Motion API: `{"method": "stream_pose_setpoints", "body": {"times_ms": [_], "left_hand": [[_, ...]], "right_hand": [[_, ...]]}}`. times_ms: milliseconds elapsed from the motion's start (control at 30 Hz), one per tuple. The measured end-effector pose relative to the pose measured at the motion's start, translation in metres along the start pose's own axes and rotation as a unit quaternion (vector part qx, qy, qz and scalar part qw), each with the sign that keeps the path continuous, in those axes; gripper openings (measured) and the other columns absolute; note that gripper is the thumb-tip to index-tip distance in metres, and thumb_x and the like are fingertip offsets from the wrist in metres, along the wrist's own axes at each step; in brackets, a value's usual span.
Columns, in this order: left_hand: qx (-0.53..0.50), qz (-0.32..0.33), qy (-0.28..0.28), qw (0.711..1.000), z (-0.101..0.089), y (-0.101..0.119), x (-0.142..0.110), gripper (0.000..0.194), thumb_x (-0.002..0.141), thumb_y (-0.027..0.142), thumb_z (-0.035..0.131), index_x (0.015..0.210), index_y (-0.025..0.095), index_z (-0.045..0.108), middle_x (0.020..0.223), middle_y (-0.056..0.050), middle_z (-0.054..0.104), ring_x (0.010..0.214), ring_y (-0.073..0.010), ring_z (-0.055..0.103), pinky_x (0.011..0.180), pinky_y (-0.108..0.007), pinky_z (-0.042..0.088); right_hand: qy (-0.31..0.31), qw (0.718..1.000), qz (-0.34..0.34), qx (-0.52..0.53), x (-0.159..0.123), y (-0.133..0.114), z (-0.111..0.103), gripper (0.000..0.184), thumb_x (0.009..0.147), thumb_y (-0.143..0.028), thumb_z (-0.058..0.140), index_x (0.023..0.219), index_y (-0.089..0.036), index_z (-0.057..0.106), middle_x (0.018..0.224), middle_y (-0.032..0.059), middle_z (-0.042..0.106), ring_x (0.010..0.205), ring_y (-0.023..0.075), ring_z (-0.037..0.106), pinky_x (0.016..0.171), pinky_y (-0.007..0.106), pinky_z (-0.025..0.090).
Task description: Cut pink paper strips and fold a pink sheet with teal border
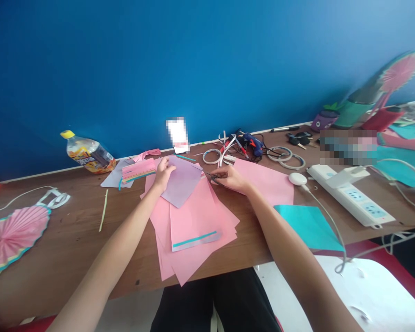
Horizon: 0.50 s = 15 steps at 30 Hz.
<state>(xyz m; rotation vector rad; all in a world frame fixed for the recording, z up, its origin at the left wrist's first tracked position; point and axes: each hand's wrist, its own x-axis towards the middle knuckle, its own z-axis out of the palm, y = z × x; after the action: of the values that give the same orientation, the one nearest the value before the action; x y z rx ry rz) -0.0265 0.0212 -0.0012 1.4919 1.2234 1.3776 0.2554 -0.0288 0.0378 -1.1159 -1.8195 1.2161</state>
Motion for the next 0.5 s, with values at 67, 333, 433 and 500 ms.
{"method": "stream_pose_setpoints", "body": {"times_ms": [67, 333, 433, 500], "left_hand": [[0.012, -0.005, 0.001, 1.0, 0.0001, 0.0007, -0.0002, 0.036, 0.073, 0.021, 0.048, 0.109, 0.021, 0.055, 0.107, -0.006, 0.064, 0.105, -0.0201, 0.06, 0.091, -0.036, 0.049], [-0.027, 0.001, -0.001, 1.0, 0.0005, -0.0031, 0.0012, 0.034, 0.072, 0.02, 0.05, 0.106, 0.021, 0.056, 0.103, -0.005, 0.064, 0.101, -0.0206, 0.06, 0.088, -0.035, 0.049], [-0.052, 0.007, 0.001, 0.999, 0.0003, -0.005, 0.0016, 0.031, 0.071, 0.018, 0.052, 0.102, 0.02, 0.057, 0.1, -0.005, 0.064, 0.1, -0.021, 0.06, 0.089, -0.034, 0.048], [-0.055, 0.007, 0.003, 0.998, 0.0002, -0.0051, 0.0016, 0.031, 0.071, 0.018, 0.053, 0.101, 0.02, 0.058, 0.099, -0.005, 0.064, 0.099, -0.0211, 0.06, 0.089, -0.034, 0.047]], "right_hand": [[0.002, 1.0, 0.003, -0.005, -0.0003, -0.001, 0.0004, 0.037, 0.072, -0.041, 0.075, 0.101, -0.017, 0.075, 0.084, 0.0044, 0.071, 0.073, 0.0191, 0.062, 0.065, 0.029, 0.053], [0.004, 1.0, -0.001, -0.026, -0.0013, -0.0061, -0.0012, 0.042, 0.067, -0.045, 0.078, 0.098, -0.017, 0.077, 0.081, 0.0047, 0.071, 0.075, 0.0215, 0.064, 0.064, 0.029, 0.054], [0.003, 0.999, 0.006, -0.032, -0.0017, -0.0063, -0.0021, 0.044, 0.066, -0.047, 0.078, 0.098, -0.017, 0.077, 0.081, 0.0051, 0.072, 0.076, 0.0221, 0.065, 0.064, 0.028, 0.054], [0.003, 0.999, 0.004, -0.034, -0.0017, -0.0051, -0.0022, 0.044, 0.066, -0.048, 0.077, 0.098, -0.017, 0.077, 0.084, 0.0055, 0.072, 0.077, 0.0224, 0.065, 0.065, 0.029, 0.054]]}}
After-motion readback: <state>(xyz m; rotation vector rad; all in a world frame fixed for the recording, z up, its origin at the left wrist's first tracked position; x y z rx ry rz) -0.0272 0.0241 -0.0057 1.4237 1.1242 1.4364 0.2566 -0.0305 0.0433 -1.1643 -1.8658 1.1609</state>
